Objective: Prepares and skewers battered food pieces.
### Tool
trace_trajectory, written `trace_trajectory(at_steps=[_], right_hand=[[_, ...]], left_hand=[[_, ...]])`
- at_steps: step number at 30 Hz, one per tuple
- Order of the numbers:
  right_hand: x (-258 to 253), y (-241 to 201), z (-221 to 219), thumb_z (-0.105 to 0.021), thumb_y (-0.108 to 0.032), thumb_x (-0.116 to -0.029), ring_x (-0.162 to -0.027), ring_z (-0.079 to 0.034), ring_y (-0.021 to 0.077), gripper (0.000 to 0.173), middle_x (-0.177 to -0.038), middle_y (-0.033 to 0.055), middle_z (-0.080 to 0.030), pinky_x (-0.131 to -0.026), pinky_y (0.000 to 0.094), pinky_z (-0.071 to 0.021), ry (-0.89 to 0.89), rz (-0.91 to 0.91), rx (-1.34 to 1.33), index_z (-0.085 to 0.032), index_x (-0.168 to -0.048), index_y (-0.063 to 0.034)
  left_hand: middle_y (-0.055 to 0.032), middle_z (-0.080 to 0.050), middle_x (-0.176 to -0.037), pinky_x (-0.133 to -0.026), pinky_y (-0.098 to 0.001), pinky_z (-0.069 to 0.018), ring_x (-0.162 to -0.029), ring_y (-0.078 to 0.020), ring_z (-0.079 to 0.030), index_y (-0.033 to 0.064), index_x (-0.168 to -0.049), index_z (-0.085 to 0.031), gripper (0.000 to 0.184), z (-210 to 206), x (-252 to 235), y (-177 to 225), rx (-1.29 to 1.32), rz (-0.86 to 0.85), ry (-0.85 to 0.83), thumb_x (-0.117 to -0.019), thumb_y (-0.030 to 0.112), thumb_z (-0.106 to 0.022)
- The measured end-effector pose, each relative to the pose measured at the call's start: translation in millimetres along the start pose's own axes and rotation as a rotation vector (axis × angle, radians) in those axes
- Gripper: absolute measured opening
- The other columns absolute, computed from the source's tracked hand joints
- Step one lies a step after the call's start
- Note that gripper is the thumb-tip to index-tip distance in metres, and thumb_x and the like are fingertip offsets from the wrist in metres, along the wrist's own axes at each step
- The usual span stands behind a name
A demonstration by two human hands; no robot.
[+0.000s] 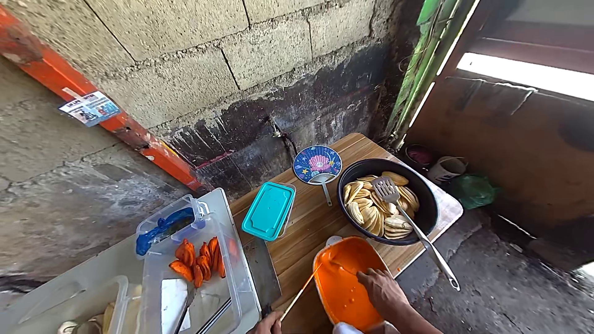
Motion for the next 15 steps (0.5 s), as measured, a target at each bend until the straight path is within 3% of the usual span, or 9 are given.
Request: trace_trajectory(at_steps=[4, 7, 11, 15], right_hand=[[23.6, 11.9, 3.6, -0.048, -0.006, -0.1039, -0.121, -0.062, 0.0417, 0.032, -0.121, 0.0228, -0.068, -0.109, 0.0589, -0.0422, -0.095, 0.209, 0.193, -0.067, -0.129, -0.0112], [37.4, 29.8, 40.5, -0.050, -0.002, -0.1024, -0.125, -0.058, 0.0459, 0.032, -0.123, 0.0246, -0.068, -0.108, 0.0652, -0.0397, 0.006, 0.152, 0.206, -0.071, -0.125, -0.0085], [24.7, 22.8, 89.5, -0.043, 0.000, -0.1049, -0.126, -0.057, 0.0436, 0.033, -0.124, 0.0243, -0.066, -0.110, 0.0590, -0.0396, 0.155, 0.091, 0.249, -0.065, -0.129, -0.0029], [3.7, -4.1, 92.8, -0.041, 0.004, -0.1032, -0.127, -0.058, 0.0394, 0.031, -0.125, 0.0235, -0.066, -0.111, 0.0524, -0.0420, 0.194, 0.051, 0.369, -0.064, -0.125, 0.0048]], left_hand=[[-0.0146, -0.076, -0.109, -0.095, -0.0531, -0.0544, -0.102, -0.0306, -0.073, 0.0099, -0.130, -0.071, 0.037, -1.6, 0.8, -5.2, 0.035, 0.007, 0.035, -0.1061, 0.022, -0.046], [-0.0158, -0.076, -0.107, -0.095, -0.0548, -0.0544, -0.100, -0.0325, -0.074, 0.0088, -0.131, -0.071, 0.036, -5.5, 4.1, -8.3, 0.057, -0.002, 0.042, -0.1062, 0.022, -0.047], [-0.0148, -0.077, -0.105, -0.092, -0.0543, -0.0550, -0.097, -0.0318, -0.074, 0.0097, -0.130, -0.071, 0.035, -16.9, 4.2, -9.4, 0.064, -0.035, 0.054, -0.1060, 0.022, -0.048], [-0.0154, -0.076, -0.105, -0.094, -0.0532, -0.0546, -0.099, -0.0319, -0.073, 0.0095, -0.129, -0.072, 0.034, -18.0, 7.4, -2.6, 0.049, -0.077, 0.044, -0.1057, 0.021, -0.049]])
Point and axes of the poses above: each hand's wrist, its own x-axis away from the middle knuckle, its own z-axis out of the back of the hand, y = z × x, the point moved 3 cm from there along -x, towards the middle knuckle
